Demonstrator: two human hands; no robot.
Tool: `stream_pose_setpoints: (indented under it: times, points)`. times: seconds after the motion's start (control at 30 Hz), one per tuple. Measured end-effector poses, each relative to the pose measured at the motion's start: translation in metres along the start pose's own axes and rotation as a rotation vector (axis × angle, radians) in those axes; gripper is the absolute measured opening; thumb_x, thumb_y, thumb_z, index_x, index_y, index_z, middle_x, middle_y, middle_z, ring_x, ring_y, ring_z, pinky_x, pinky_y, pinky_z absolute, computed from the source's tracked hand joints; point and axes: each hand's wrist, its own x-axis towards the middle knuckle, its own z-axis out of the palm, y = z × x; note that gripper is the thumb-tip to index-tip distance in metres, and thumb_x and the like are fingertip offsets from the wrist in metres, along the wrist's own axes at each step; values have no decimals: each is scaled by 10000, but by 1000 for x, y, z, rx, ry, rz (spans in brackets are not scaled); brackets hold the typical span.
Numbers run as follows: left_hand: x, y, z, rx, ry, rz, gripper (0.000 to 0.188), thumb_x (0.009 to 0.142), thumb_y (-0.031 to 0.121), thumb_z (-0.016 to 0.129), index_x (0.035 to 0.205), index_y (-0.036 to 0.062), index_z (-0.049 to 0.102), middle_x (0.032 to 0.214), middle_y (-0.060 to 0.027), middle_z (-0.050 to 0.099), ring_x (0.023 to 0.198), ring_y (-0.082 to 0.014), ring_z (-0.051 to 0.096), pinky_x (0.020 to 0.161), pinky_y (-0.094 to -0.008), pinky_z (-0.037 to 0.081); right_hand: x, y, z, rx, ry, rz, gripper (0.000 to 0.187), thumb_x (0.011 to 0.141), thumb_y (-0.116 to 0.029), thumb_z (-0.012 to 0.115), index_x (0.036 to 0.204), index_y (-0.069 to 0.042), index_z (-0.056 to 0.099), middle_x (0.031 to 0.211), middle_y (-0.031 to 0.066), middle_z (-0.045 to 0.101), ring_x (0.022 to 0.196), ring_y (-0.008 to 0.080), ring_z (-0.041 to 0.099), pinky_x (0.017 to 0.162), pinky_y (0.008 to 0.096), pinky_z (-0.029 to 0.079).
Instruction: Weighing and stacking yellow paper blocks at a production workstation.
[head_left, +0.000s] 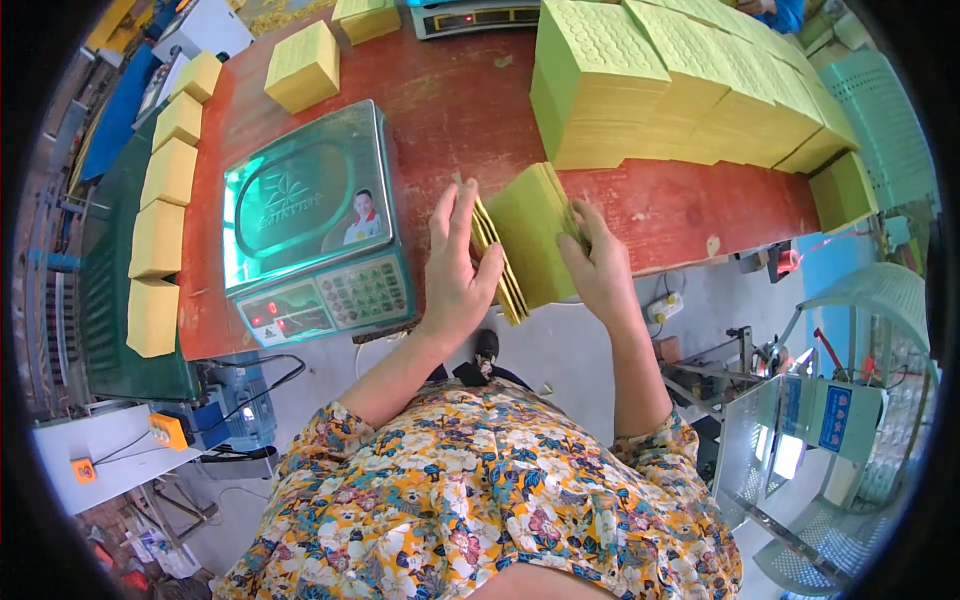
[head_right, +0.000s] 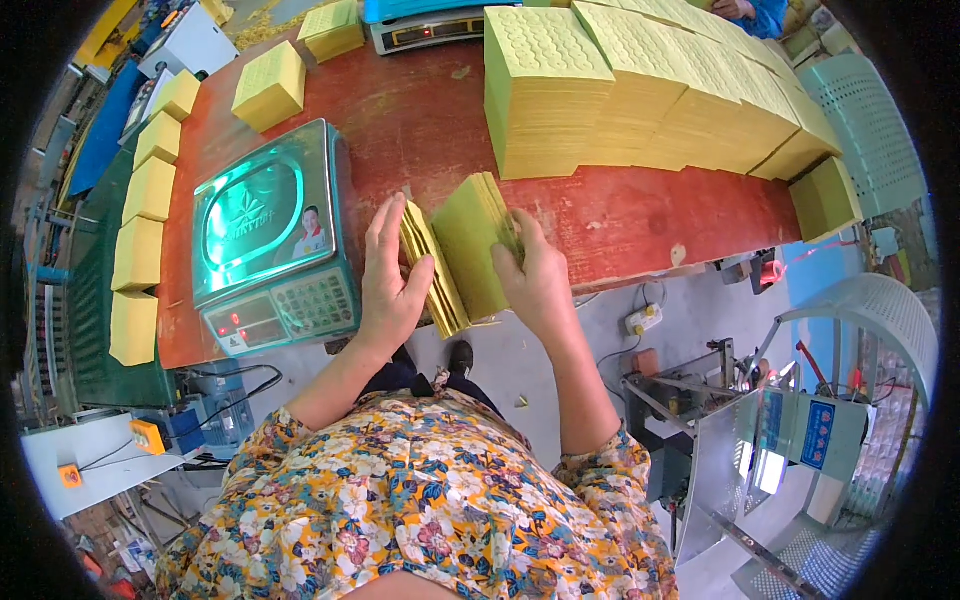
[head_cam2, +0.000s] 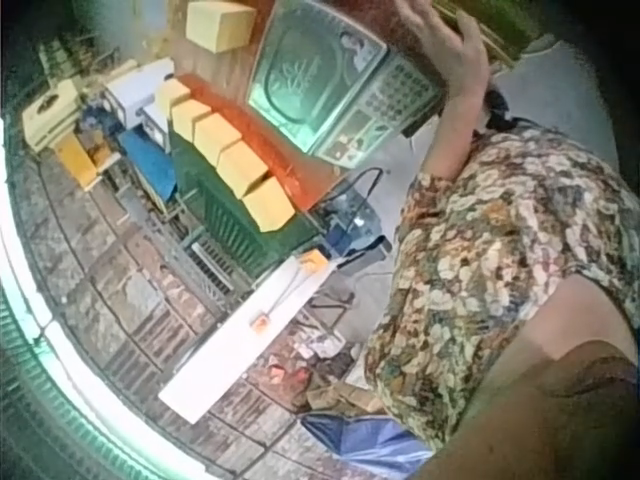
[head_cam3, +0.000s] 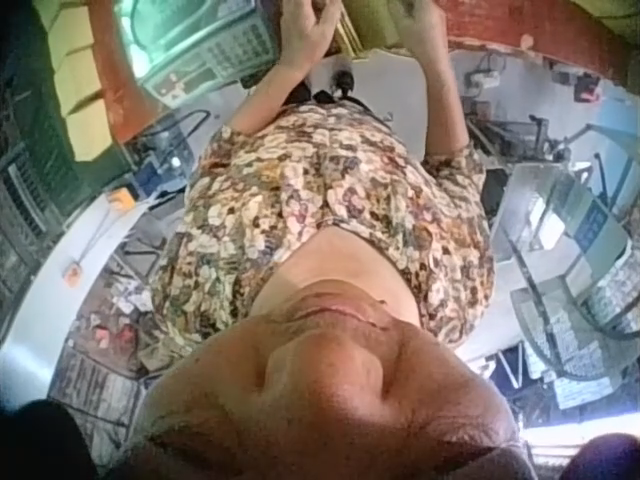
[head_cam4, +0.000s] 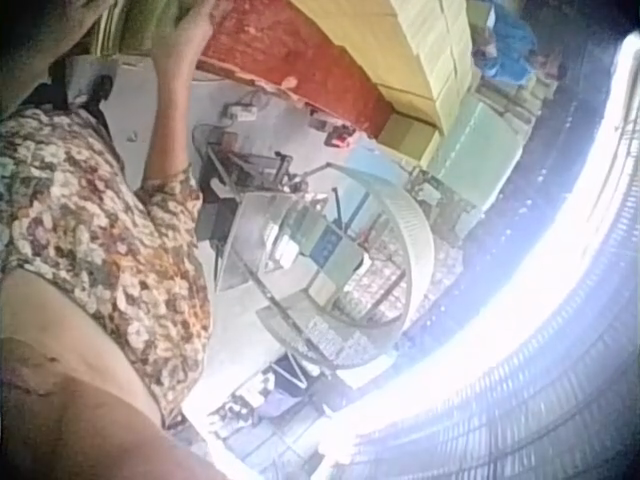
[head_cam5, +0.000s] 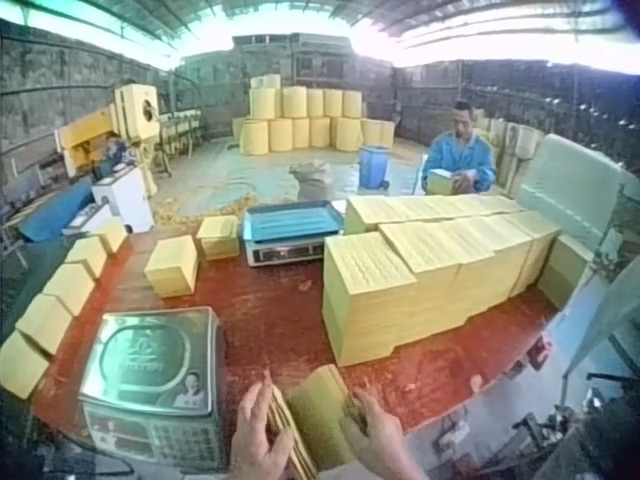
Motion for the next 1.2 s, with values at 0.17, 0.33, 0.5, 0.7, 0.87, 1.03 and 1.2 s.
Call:
stream_pose_setpoints:
  times: [0.17, 0.33, 0.5, 0.7, 0.87, 1.03, 1.2]
  points:
    - [14, -8, -14, 57, -156, 187, 187, 859, 104, 615, 1006, -11, 627, 1394, -236, 480, 948, -368, 651, 801, -420, 542, 10, 38, -10, -97, -74, 78, 508, 873, -108, 622, 1333, 59, 486, 1130, 260, 670, 1038, 328, 679, 869, 387, 521]
    - [32, -8, -20, 155, -169, 352, 147, 825, 119, 644, 736, 21, 579, 878, -136, 624, 766, -320, 636, 667, -398, 529, 0, 54, -24, 1111, 115, 457, 357, 943, -122, 537, 1253, 55, 545, 1131, 155, 669, 948, 234, 680, 821, 351, 558]
    - [59, 22, -21, 361, -166, 398, 155, 775, 113, 668, 696, 21, 571, 723, -140, 542, 671, -341, 582, 614, -417, 495, -31, 73, -10, 1728, 13, 372, 274, 963, -198, 526, 1118, 9, 617, 1035, 142, 679, 921, 257, 672, 778, 380, 571]
    - [66, -22, 27, 664, -382, 455, 105, 815, 166, 660, 765, 75, 673, 828, -85, 615, 766, -276, 639, 662, -379, 530, -41, 56, -1, 1868, 81, 429, 206, 921, -179, 543, 1006, -21, 642, 874, 109, 631, 721, 233, 582, 624, 336, 505]
    - [54, 1, 46, 384, -470, 286, 247, 895, 276, 633, 939, 34, 649, 888, -122, 621, 837, -299, 631, 694, -384, 525, -51, 61, -2, 1878, 11, 387, 231, 917, -189, 558, 1042, -12, 639, 928, 110, 649, 769, 239, 614, 653, 336, 527]
    - [52, 32, 6, -800, -832, -623, 411, 1014, 399, 530, 1203, 37, 583, 1082, -56, 634, 936, -127, 605, 788, -285, 509, -57, 49, -10, 1486, 128, 377, 365, 941, -141, 542, 1267, 22, 537, 1168, 151, 646, 1009, 250, 663, 848, 364, 559]
    - [20, 33, 11, -863, -575, -402, 388, 977, 231, 609, 1271, -13, 541, 1119, -104, 659, 983, -181, 647, 847, -313, 524, -57, 29, -12, 1159, 128, 274, 478, 931, -78, 518, 1388, 35, 434, 1340, 153, 553, 1212, 229, 564, 1005, 363, 466]
